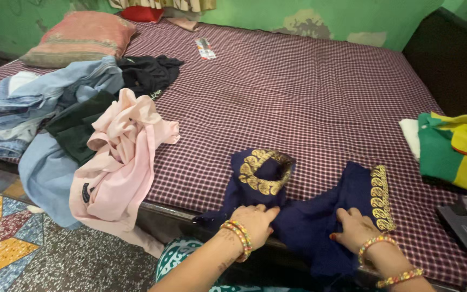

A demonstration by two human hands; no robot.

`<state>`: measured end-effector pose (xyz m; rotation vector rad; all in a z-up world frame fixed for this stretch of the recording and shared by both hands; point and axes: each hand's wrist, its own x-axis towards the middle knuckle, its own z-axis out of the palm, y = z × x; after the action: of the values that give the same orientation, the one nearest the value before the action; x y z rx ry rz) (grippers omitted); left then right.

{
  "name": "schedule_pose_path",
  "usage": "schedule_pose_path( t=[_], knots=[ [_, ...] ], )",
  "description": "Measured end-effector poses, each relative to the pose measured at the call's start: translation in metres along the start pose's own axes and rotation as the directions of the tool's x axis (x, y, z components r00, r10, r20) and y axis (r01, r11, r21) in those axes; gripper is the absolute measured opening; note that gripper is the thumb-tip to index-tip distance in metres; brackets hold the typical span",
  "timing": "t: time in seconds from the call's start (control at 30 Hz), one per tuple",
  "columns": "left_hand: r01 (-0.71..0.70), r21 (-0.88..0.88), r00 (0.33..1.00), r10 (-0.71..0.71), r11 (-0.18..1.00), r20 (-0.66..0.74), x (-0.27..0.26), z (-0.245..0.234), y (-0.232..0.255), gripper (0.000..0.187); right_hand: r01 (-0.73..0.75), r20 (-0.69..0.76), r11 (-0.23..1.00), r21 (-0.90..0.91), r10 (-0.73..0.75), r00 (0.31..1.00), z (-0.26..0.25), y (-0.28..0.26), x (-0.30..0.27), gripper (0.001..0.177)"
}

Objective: The person irons a dark blue garment with gold embroidery on a bed. They smooth the fabric, use an iron to press the material, and adjust the garment's position to ensure even coverage. The person also fastens buttons on the garment during the process.

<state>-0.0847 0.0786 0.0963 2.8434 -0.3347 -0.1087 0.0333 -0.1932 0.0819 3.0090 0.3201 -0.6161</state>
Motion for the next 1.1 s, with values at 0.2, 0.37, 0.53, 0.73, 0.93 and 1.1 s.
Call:
schedule_pose_path(
  t=[0.2,0.37,0.53,0.73,0.93,1.1],
  knots=[
    [-0.031,-0.049,0.950,0.015,0.998,-0.312,-0.013,-0.021,-0.002,0.036,0.020,-0.138,0.995,0.100,-0.006,0.990,-0.025,-0.007,0.000,0.045],
    [0.058,-0.141,0.870,-0.120,0.988,-0.478,-0.003,-0.047,-0.007,0.047,0.312,-0.393,0.904,0.291,-0.184,0.901,-0.022,-0.033,-0.010,0.029],
    [0.260,-0.134,0.927,-0.286,0.956,-0.243,0.026,-0.054,-0.026,0.057,0.401,-0.346,0.763,0.508,-0.246,0.906,-0.019,-0.066,-0.009,0.024],
    [0.162,-0.537,0.749,-0.458,0.828,-0.479,0.054,-0.060,-0.075,0.030,0.326,-0.272,0.706,0.629,-0.193,0.943,-0.019,-0.080,0.007,0.035],
    [-0.023,-0.928,0.742,-0.616,0.372,-0.265,0.046,-0.089,-0.124,0.025,0.322,-0.253,0.729,0.604,-0.207,0.945,-0.012,-0.064,0.041,0.026],
    [-0.138,-0.946,0.696,-0.650,0.294,-0.304,0.033,-0.116,-0.152,0.023,0.270,-0.394,0.728,0.630,-0.001,0.919,-0.044,-0.042,0.057,0.024]
  ],
)
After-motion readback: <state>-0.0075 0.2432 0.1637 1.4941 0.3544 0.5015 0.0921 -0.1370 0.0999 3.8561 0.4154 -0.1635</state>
